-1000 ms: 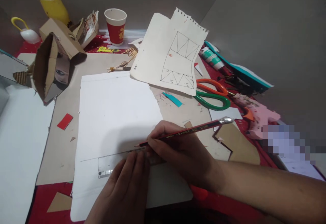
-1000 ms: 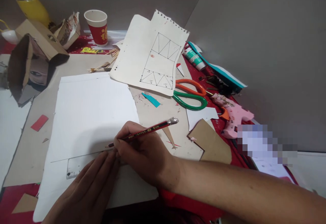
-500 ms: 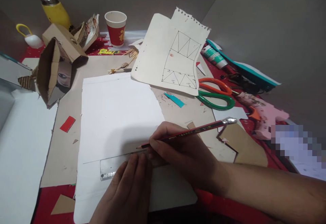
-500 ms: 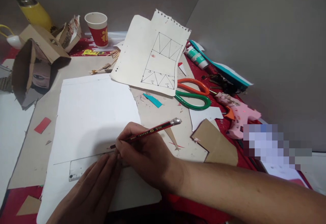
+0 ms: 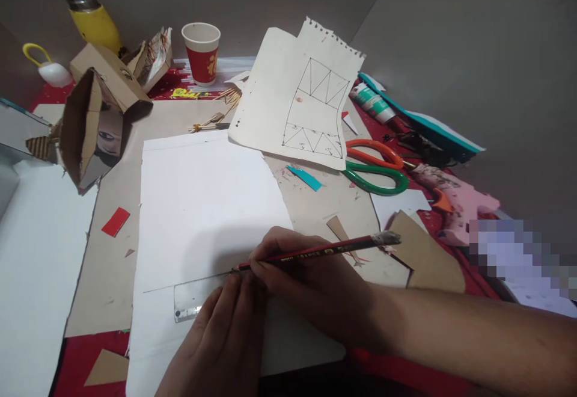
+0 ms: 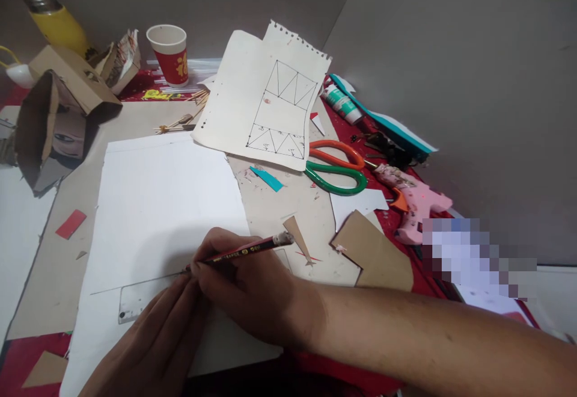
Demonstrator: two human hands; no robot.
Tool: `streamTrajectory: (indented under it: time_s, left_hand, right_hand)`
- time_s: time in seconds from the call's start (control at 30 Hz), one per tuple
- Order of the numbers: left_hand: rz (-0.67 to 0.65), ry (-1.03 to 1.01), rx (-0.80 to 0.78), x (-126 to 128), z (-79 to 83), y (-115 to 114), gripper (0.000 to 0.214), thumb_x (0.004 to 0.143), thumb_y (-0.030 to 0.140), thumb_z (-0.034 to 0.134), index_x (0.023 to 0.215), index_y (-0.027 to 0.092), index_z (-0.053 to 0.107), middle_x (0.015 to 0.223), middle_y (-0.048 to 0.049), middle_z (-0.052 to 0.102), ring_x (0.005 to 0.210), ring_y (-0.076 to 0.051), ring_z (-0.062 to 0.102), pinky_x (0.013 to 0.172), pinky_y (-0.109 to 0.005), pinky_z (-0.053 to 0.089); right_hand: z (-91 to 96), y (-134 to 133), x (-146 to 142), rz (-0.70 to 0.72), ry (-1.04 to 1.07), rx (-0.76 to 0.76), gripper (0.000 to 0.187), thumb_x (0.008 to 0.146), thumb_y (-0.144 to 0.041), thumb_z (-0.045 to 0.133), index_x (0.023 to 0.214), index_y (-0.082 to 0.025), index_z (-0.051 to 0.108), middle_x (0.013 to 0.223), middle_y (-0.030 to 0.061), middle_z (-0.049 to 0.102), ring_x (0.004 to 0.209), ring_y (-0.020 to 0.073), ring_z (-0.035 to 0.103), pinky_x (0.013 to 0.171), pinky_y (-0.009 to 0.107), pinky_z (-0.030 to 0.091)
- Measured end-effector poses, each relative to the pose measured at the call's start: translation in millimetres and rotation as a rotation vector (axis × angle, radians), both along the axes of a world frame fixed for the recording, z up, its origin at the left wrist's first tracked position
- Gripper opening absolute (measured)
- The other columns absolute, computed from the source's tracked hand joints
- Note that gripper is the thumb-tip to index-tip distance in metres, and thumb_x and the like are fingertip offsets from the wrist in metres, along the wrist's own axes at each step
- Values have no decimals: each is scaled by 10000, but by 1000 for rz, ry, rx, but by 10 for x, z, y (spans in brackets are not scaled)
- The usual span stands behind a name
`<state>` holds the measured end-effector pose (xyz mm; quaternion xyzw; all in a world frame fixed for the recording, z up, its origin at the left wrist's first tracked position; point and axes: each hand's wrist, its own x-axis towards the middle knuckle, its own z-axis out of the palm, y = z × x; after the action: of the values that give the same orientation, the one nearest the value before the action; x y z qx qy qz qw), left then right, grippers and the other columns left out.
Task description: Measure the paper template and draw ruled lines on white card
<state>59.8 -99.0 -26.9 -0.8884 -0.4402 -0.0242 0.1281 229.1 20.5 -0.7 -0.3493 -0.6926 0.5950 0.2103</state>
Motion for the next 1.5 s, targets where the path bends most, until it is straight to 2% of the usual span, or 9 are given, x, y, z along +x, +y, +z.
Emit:
streamTrajectory:
  time_s: [0.17, 0.47, 0.63, 0.9, 1.13, 1.5]
  left_hand:
    - [80, -95, 2, 49, 12, 8, 464, 950, 208, 384, 1359, 53, 541, 1355, -123, 629, 1271, -278, 530, 1068, -364, 376]
    - [70, -99, -43, 49, 8, -7, 470, 953, 238, 413, 1368, 64, 547, 1373, -120, 618, 1286, -280, 508, 1087, -368, 342]
    - [93, -175, -31, 59, 19, 20, 490, 952, 359, 441, 1318, 76, 606, 1357, -125, 629, 1276, -275, 497, 1088, -344, 332]
    - [88, -200, -30, 43, -1, 13, 474, 906, 292, 487, 1315, 91, 617, 1365, -117, 626, 1273, -266, 495, 1080, -338, 341]
    - [88, -163, -44, 38, 11, 13, 522, 937, 389, 451, 1336, 90, 606, 1377, -121, 619, 1289, -266, 491, 1073, -333, 363]
    - [76, -164, -19, 46, -5, 15, 496, 892, 296, 492, 1319, 67, 602, 1389, -140, 606, 1293, -276, 486, 1104, -343, 322]
  right_hand:
    - [-9, -1, 1, 19, -5, -27, 120, 921, -235, 542, 849, -172, 614, 760, 31, 642, 675, 139, 576, 582, 258, 465]
    - [21, 35, -27, 42, -17, -4, 92, 897, -176, 539, 818, -174, 587, 712, -10, 590, 644, 111, 539, 588, 238, 457]
    - [73, 67, -55, 72, -54, 26, 86, 883, -179, 541, 800, -176, 566, 669, -27, 555, 615, 101, 503, 548, 230, 417]
    - [136, 109, -80, 70, -55, 12, 105, 866, -157, 535, 763, -176, 546, 638, -42, 516, 606, 90, 469, 544, 220, 397]
    - [114, 123, -65, 54, -22, -26, 101, 863, -143, 534, 769, -177, 550, 642, -41, 531, 613, 92, 491, 572, 227, 418]
    - [115, 119, -50, 54, -36, 14, 106, 853, -145, 544, 754, -183, 548, 642, -42, 543, 615, 93, 503, 583, 229, 429]
